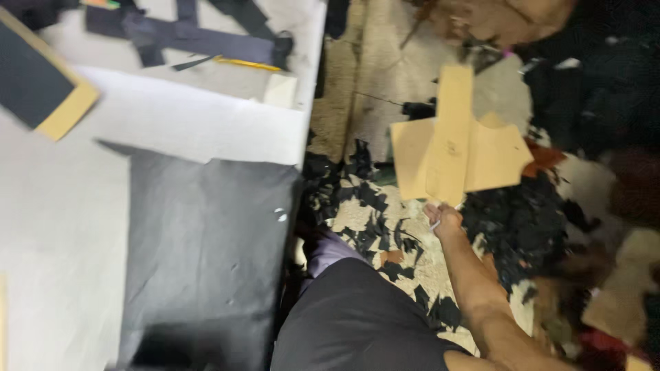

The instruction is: The person places cardboard templates on a large sheet of black fabric and uses a utility knife to cut the fabric along the template edges. The person repeatedly repositions templates and cuts multiple pieces, then sets the cut pieces aside.

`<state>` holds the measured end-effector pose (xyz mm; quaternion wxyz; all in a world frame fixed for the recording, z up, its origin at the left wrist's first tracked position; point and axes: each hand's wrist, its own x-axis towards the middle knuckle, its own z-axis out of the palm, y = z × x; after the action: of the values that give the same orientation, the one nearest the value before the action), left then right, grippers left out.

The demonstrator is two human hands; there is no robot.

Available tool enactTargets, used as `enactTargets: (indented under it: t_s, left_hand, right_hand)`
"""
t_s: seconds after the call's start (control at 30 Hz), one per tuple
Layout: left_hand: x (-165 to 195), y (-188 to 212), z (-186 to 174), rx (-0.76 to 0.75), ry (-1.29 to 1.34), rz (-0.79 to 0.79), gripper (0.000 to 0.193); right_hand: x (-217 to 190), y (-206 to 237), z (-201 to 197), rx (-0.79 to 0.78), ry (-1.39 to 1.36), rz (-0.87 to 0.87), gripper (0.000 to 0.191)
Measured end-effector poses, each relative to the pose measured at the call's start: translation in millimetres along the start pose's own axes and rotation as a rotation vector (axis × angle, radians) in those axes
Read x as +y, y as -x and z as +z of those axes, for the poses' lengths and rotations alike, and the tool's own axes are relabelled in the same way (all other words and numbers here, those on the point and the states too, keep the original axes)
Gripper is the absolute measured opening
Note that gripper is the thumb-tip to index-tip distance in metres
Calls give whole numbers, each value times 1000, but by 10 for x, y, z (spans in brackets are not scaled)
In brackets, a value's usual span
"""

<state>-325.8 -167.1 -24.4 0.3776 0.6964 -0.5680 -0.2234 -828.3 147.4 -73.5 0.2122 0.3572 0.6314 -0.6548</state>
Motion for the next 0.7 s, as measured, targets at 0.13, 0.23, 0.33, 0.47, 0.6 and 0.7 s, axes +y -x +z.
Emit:
enactTargets:
  t_s: [0.13,0.23,0.33,0.47,0.6,0.7]
  left_hand:
    - [622,-92,259,-255,446,-367,70]
    - [830,-241,587,-561,933,-85,90]
    - [755,-303,591,-353,403,46,76]
    - [464,-203,395,-135,-226,-331,53]
    - [329,-235,612,-221,-298,-495,37]
    - [446,-552,712,-81,113,-391,25]
  right_hand:
    - [525,206,710,-363,462,-65,16]
    - [653,329,1303,-542,603,-355,21]
    - [516,402,1777,-649,765,-688,23]
    - [466,754,2332,-794,963,-1092,22]
    - [752,1319,3187,-1264,1007,-1592,14]
    - [1012,1643,3634,-1472,991,-1781,15]
